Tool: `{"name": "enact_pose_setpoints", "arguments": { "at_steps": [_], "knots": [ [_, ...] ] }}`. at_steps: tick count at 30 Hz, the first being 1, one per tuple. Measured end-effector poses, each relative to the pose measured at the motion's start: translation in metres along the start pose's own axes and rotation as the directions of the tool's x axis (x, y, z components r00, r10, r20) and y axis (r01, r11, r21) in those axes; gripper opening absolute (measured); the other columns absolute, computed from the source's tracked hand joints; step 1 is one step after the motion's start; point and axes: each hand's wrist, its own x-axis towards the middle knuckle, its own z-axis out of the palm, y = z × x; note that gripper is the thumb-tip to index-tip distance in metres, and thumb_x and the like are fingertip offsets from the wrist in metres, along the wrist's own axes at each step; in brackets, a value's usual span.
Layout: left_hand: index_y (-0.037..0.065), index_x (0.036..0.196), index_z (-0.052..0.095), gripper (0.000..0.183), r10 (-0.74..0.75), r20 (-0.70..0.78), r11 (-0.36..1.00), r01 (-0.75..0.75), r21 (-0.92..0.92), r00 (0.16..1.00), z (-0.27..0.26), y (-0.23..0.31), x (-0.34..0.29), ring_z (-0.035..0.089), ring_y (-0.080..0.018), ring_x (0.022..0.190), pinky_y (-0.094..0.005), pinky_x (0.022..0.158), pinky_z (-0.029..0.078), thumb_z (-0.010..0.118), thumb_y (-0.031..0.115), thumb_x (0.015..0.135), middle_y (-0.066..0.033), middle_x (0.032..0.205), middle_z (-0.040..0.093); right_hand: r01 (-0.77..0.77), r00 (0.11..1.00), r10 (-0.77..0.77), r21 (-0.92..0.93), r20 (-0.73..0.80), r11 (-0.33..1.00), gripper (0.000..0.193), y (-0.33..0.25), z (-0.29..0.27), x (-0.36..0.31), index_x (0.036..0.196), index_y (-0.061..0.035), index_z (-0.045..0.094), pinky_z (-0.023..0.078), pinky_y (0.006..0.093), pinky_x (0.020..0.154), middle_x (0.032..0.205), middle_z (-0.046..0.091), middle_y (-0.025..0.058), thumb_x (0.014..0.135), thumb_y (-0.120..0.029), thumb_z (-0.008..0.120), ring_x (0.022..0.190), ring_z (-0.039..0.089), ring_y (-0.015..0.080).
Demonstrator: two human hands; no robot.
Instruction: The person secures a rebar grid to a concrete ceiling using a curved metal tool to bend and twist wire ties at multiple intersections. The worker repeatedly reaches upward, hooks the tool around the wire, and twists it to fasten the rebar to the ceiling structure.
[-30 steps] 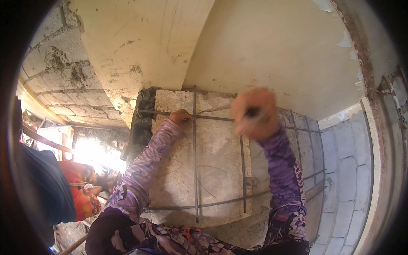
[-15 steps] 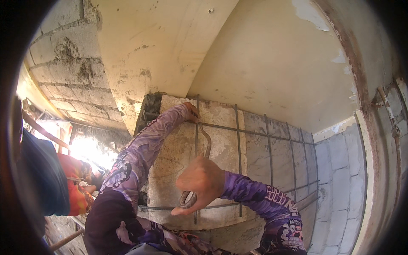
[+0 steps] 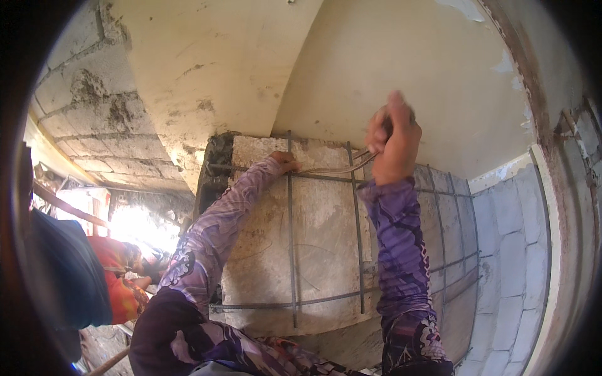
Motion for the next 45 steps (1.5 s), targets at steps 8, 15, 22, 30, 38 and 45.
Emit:
{"name": "enact_pose_setpoints", "arguments": {
  "at_steps": [8, 15, 22, 30, 38, 45],
  "knots": [
    [0.003, 0.081, 0.065, 0.03, 0.046, 0.003, 0.997, -0.046, -0.062, 0.999, 0.002, -0.009, -0.006, 0.052, -0.0133, 0.073, -0.0293, 0.068, 0.042, 0.056, 0.031, 0.088, -0.0063, 0.074, 0.059, -0.166, 0.983, 0.161, 0.051, 0.091, 0.985, 0.048, -0.001, 0.046, -0.014, 0.071, -0.0128, 0.047, 0.032, 0.0216, 0.048, 0.058, 0.04, -0.003, 0.083, -0.059, 0.055, 0.048, 0.037, 0.0072],
    [0.011, 0.113, 0.062, 0.035, -0.095, 0.145, 0.962, 0.129, -0.241, 0.985, 0.001, -0.036, 0.015, 0.054, -0.0236, 0.103, -0.0335, 0.09, 0.043, 0.048, 0.024, 0.083, -0.0129, 0.113, 0.059, 0.14, 0.815, 0.241, 0.583, -0.526, 0.8, 0.057, 0.018, 0.068, 0.06, 0.071, -0.0101, 0.045, 0.033, 0.0235, 0.048, 0.058, 0.044, 0.0007, 0.079, -0.066, 0.055, 0.049, 0.041, 0.0119],
    [0.006, 0.105, 0.065, 0.03, 0.135, 0.141, 0.955, -0.091, -0.281, 0.981, 0.003, -0.027, -0.001, 0.054, -0.0223, 0.103, -0.0362, 0.092, 0.042, 0.051, 0.011, 0.08, -0.0119, 0.104, 0.063, 0.311, 0.908, -0.152, 0.387, -0.389, 0.868, 0.047, 0.054, 0.086, 0.08, 0.101, -0.0007, 0.051, 0.048, 0.0283, 0.055, 0.088, 0.055, 0.0079, 0.086, -0.045, 0.057, 0.058, 0.057, 0.0178],
    [0.004, 0.099, 0.066, 0.03, 0.25, 0.21, 0.95, -0.198, -0.24, 0.945, -0.003, -0.031, 0.006, 0.055, -0.0222, 0.092, -0.0332, 0.085, 0.043, 0.049, 0.003, 0.075, -0.0076, 0.1, 0.062, 0.084, 0.67, -0.257, 0.273, 0.696, 0.958, 0.037, 0.037, 0.105, 0.08, 0.121, -0.0008, 0.049, 0.05, 0.0294, 0.054, 0.081, 0.064, 0.0139, 0.091, -0.022, 0.055, 0.06, 0.06, 0.0151],
    [0.011, 0.109, 0.063, 0.041, 0.217, -0.018, 0.976, -0.217, -0.016, 0.976, -0.003, -0.025, 0.001, 0.057, -0.0233, 0.089, -0.0354, 0.086, 0.044, 0.055, 0.001, 0.07, -0.0096, 0.098, 0.061, 0.531, 0.84, -0.503, -0.117, 0.203, 0.84, 0.02, 0.065, 0.06, 0.091, 0.102, -0.0014, 0.054, 0.047, 0.0264, 0.051, 0.067, 0.059, 0.0091, 0.091, -0.018, 0.056, 0.056, 0.055, 0.0121],
    [0.018, 0.132, 0.04, 0.076, 0.251, 0.086, 0.915, -0.265, 0.303, 0.964, -0.003, -0.006, -0.004, 0.051, -0.0292, 0.097, -0.0382, 0.087, 0.045, 0.065, 0.002, 0.062, -0.0108, 0.104, 0.054, 0.271, 0.616, -0.393, -0.285, -0.683, 0.92, 0.022, 0.108, -0.157, 0.075, 0.108, -0.0002, 0.046, 0.052, 0.0394, 0.049, 0.074, 0.057, 0.0152, 0.088, -0.006, 0.052, 0.057, 0.054, 0.0211]
  ]
}}
